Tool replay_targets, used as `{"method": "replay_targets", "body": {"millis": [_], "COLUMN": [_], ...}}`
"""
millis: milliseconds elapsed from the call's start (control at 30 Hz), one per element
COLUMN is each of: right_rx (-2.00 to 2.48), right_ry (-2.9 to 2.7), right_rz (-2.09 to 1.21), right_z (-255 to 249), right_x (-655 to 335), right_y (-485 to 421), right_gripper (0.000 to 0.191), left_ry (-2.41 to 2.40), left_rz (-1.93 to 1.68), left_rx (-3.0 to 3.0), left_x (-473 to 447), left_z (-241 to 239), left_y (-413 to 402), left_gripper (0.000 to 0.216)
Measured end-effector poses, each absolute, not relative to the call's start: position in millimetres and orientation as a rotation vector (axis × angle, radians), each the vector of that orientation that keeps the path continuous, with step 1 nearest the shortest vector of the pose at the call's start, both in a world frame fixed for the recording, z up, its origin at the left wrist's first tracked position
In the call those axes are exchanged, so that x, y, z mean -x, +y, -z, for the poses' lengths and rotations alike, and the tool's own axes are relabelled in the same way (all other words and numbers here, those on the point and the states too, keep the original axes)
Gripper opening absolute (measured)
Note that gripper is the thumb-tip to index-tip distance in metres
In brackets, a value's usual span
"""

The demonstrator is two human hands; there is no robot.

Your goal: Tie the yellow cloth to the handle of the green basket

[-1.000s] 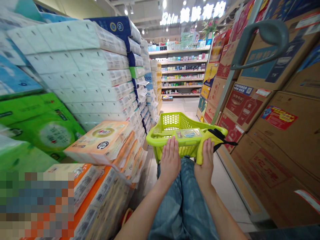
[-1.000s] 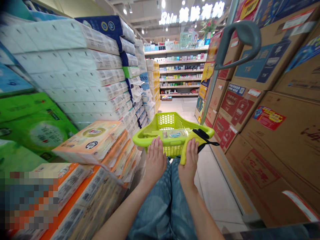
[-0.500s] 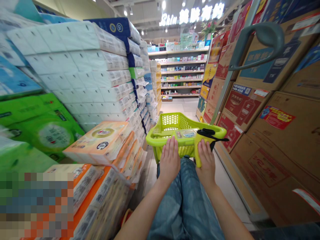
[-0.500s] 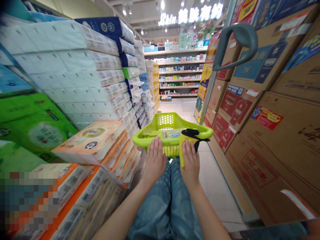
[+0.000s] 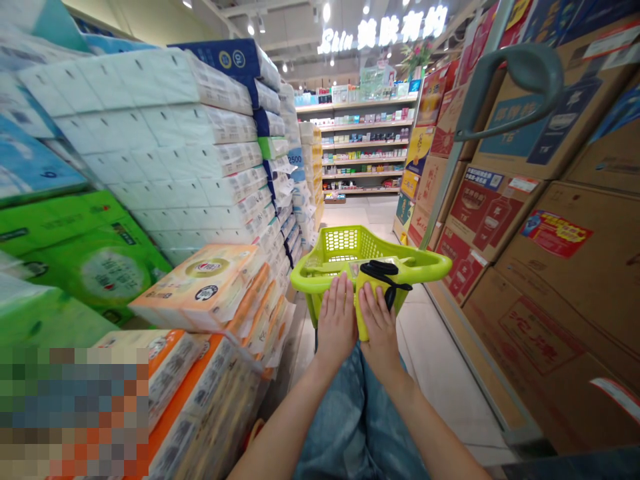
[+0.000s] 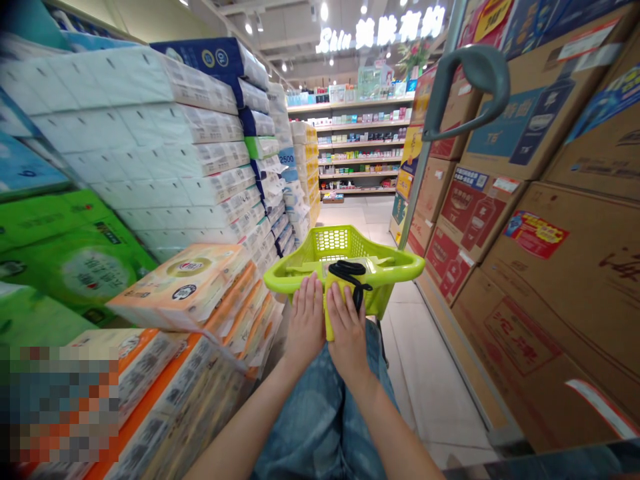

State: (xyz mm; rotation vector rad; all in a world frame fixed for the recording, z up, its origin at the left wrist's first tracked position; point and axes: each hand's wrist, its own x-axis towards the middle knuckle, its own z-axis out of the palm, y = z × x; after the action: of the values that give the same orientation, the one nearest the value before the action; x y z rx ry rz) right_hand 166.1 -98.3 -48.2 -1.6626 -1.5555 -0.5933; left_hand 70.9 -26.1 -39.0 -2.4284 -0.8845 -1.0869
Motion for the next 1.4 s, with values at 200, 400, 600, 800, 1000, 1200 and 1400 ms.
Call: {"method": "replay_targets", "body": {"millis": [200, 400, 600, 800, 1000, 1200, 1400], "right_rx": [1.641, 1.640, 1.618, 1.678, 1.638, 1.655, 1.689], "right_ry": [-1.641, -1.325, -1.171, -1.459, -1.665, -1.358, -1.275], "right_rz": [0.721, 0.662, 0.524, 0.546, 0.691, 0.656, 0.587], "right_z": [49.6, 51.6, 46.8, 54.6, 56.5, 54.3, 47.8], "right_x": [-200.2, -231.0, -198.8, -160.6, -196.6, -226.0, -179.8], "right_y": [-110.2, -116.8, -105.9, -97.1, -110.5, -120.1, -106.8], "right_gripper": [0.082, 0.084, 0.084, 0.082, 0.083, 0.080, 0.082], "left_ry": [-0.899, -0.910, -0.918, -0.893, -0.898, -0.911, -0.907], "left_rz": [1.054, 1.048, 1.077, 1.064, 1.079, 1.073, 1.095], "left_rx": [2.426, 2.423, 2.419, 2.419, 2.425, 2.423, 2.419], "left_x": [-71.9, -74.1, -75.4, -72.4, -72.7, -73.8, -73.3], "left_z": [37.8, 37.2, 39.3, 39.4, 38.8, 39.8, 41.2], "left_y": [-28.3, -29.6, -29.8, -27.3, -26.1, -28.7, -28.4], "left_gripper": [0.065, 0.064, 0.065, 0.064, 0.065, 0.067, 0.067]}}
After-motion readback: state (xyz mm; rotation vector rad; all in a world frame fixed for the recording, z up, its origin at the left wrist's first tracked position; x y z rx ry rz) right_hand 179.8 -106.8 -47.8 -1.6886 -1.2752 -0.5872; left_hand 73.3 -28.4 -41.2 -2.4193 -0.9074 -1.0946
